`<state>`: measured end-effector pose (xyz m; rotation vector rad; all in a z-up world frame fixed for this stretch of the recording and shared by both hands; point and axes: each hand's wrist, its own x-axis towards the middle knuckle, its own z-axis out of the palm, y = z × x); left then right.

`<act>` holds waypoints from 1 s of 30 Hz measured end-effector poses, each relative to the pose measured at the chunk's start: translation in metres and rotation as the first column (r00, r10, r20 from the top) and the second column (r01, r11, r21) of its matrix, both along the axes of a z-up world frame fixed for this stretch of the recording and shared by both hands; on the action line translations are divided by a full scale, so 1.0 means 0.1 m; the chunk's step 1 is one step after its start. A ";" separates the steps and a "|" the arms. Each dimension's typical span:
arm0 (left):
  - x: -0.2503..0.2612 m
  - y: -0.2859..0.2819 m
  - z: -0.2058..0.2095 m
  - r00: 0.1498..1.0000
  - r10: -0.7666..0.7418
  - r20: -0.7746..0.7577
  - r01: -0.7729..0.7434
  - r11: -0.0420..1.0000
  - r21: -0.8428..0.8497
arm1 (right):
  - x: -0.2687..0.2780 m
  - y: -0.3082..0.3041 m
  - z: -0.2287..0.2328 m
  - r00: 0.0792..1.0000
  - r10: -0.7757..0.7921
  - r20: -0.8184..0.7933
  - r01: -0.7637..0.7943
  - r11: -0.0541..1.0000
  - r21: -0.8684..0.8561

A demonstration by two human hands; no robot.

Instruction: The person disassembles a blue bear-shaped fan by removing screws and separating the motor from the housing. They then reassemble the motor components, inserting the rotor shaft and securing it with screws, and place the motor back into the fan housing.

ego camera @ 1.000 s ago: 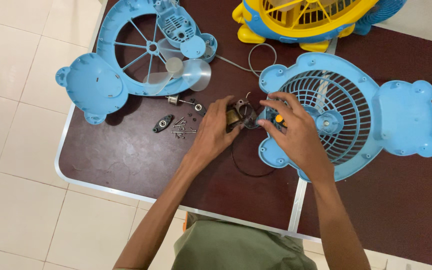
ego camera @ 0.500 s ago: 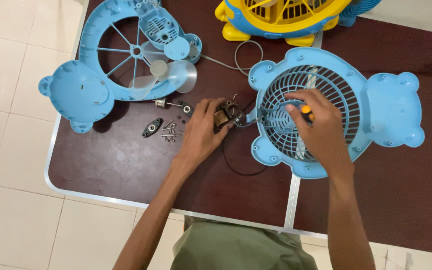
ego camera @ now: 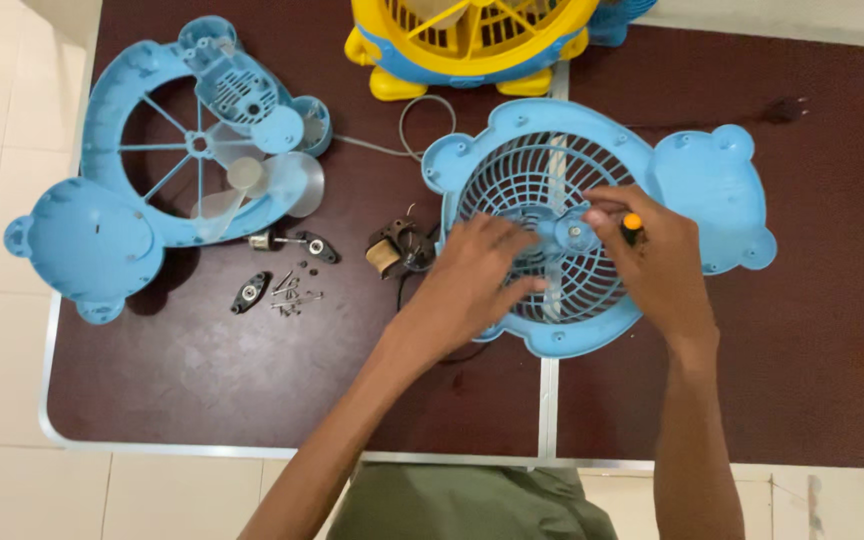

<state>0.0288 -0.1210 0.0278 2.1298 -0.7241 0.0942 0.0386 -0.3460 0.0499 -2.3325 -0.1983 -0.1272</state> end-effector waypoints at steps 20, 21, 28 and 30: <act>-0.24 -0.68 -0.07 0.980 -0.188 -0.066 0.187 0.982 -0.022 | -0.45 -0.73 -0.36 0.889 -0.370 0.270 0.070 0.693 0.717; -0.21 -0.67 -0.04 0.982 -0.180 -0.053 0.178 0.983 -0.040 | -0.46 -0.74 -0.36 0.884 -0.389 0.258 0.090 0.685 0.723; -0.11 -0.63 0.07 0.981 -0.150 -0.126 0.142 0.987 -0.071 | -0.43 -0.68 -0.41 0.939 -0.344 -0.017 0.307 0.812 0.496; -0.10 -0.64 0.06 0.984 -0.136 -0.112 0.133 0.990 -0.036 | -0.36 -0.64 -0.50 0.933 -0.315 -0.176 0.358 0.867 0.346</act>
